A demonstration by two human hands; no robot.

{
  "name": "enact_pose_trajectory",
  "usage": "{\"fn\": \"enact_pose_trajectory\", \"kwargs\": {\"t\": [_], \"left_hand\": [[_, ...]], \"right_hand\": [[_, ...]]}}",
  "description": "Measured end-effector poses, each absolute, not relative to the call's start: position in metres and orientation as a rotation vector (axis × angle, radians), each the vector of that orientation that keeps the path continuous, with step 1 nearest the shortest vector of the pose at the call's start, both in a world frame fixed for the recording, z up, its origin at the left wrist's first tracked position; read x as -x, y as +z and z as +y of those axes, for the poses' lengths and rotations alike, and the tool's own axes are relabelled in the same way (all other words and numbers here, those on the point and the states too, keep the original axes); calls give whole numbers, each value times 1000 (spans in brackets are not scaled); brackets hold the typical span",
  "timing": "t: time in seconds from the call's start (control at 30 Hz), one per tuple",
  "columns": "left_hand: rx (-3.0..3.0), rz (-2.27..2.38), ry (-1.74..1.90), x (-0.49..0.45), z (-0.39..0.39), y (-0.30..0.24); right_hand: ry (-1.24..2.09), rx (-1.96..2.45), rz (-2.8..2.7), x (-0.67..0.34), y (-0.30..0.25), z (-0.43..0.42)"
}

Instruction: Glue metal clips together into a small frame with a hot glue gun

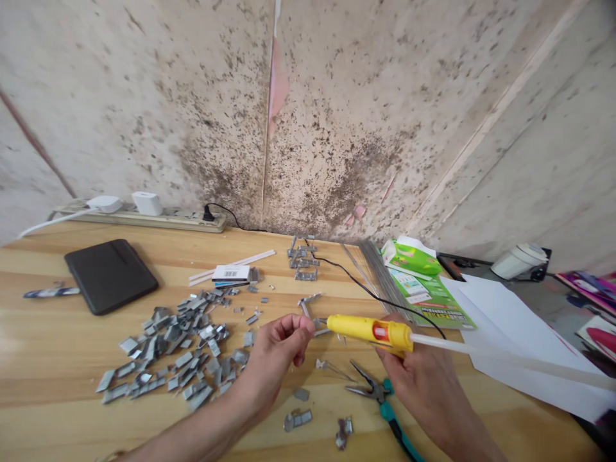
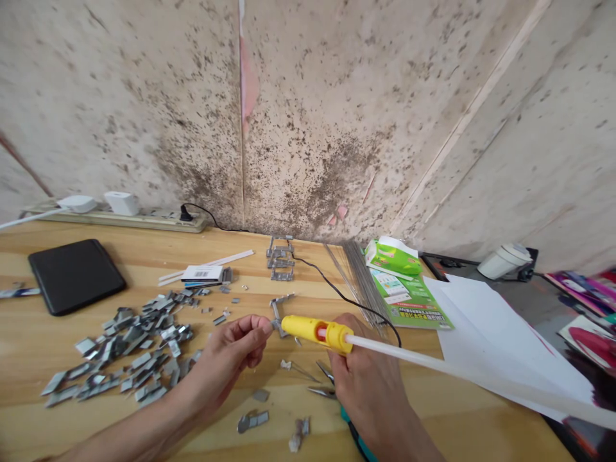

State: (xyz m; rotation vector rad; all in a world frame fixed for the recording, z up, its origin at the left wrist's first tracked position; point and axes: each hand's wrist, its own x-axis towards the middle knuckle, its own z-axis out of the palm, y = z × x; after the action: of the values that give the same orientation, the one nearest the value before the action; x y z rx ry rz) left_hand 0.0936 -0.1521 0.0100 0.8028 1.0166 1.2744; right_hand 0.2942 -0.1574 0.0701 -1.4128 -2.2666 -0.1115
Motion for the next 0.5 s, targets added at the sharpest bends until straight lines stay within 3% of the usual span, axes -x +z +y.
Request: {"fn": "enact_pose_trajectory", "kwargs": {"t": [0.5], "left_hand": [[-792, 1052, 1279, -93, -152, 14]], "right_hand": [[-128, 1363, -2195, -292, 67, -155]]}}
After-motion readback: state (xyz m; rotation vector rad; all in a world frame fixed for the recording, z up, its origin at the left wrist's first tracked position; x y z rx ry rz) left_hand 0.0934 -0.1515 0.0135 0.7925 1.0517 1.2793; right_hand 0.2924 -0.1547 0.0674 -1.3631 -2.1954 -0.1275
